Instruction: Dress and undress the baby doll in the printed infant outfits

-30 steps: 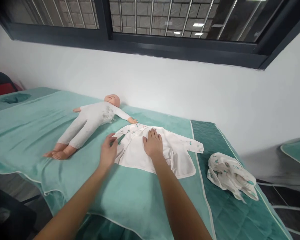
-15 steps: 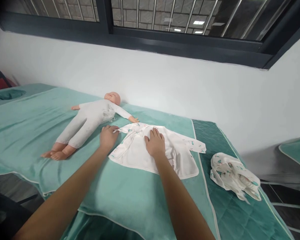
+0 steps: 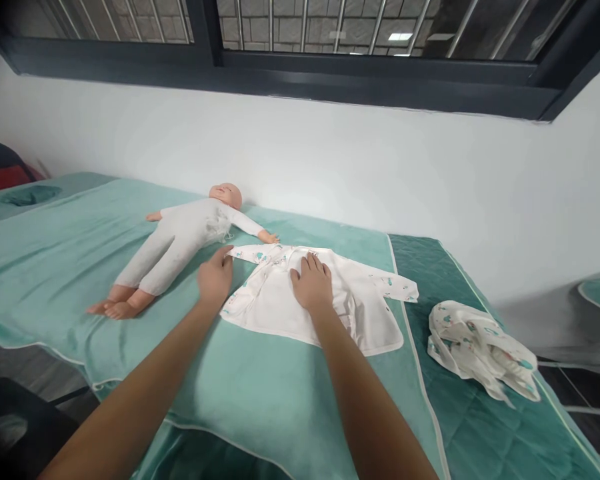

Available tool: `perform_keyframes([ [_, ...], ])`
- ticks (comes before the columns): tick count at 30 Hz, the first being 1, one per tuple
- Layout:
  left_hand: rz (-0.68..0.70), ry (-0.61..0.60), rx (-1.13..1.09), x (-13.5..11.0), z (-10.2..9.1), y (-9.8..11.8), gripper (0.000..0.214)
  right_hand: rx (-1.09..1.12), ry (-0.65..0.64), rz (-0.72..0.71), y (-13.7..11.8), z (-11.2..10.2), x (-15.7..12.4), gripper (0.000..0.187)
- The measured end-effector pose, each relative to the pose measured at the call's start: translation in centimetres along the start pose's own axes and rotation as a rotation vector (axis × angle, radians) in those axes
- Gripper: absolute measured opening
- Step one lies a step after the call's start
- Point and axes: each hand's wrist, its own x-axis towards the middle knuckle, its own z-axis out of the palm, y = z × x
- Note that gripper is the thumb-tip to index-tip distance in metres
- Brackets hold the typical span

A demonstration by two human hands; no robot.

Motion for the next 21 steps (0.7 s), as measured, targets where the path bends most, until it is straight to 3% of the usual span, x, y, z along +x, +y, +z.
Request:
perform_keyframes([
  [3,-0.017,-0.026,-0.187,0.3,0.2,-0.6,0.039,0.009,0.014,-0.005,0.1,0.0,0.0,0.056],
  [6,0.084,0.041,-0.287,0.7,0.4,-0.8,0.041,0.011,0.018,-0.007,0.1,0.1,0.0,0.056],
  [8,0.152,0.071,-0.303,0.8,0.5,-1.0,0.048,0.015,0.023,-0.008,0.1,0.1,0.1,0.056],
  [11,0.148,0.089,-0.276,1.1,0.8,-1.3,0.058,0.027,0.027,-0.007,0.2,0.1,0.1,0.055],
  [16,0.084,0.167,-0.208,1.2,1.0,-1.8,0.046,0.043,0.021,-0.005,0.3,0.2,0.2,0.055],
  [21,0.156,0.024,-0.105,0.9,0.5,-0.8,0.035,0.096,0.128,-0.036,-0.3,-1.0,-0.6,0.051],
])
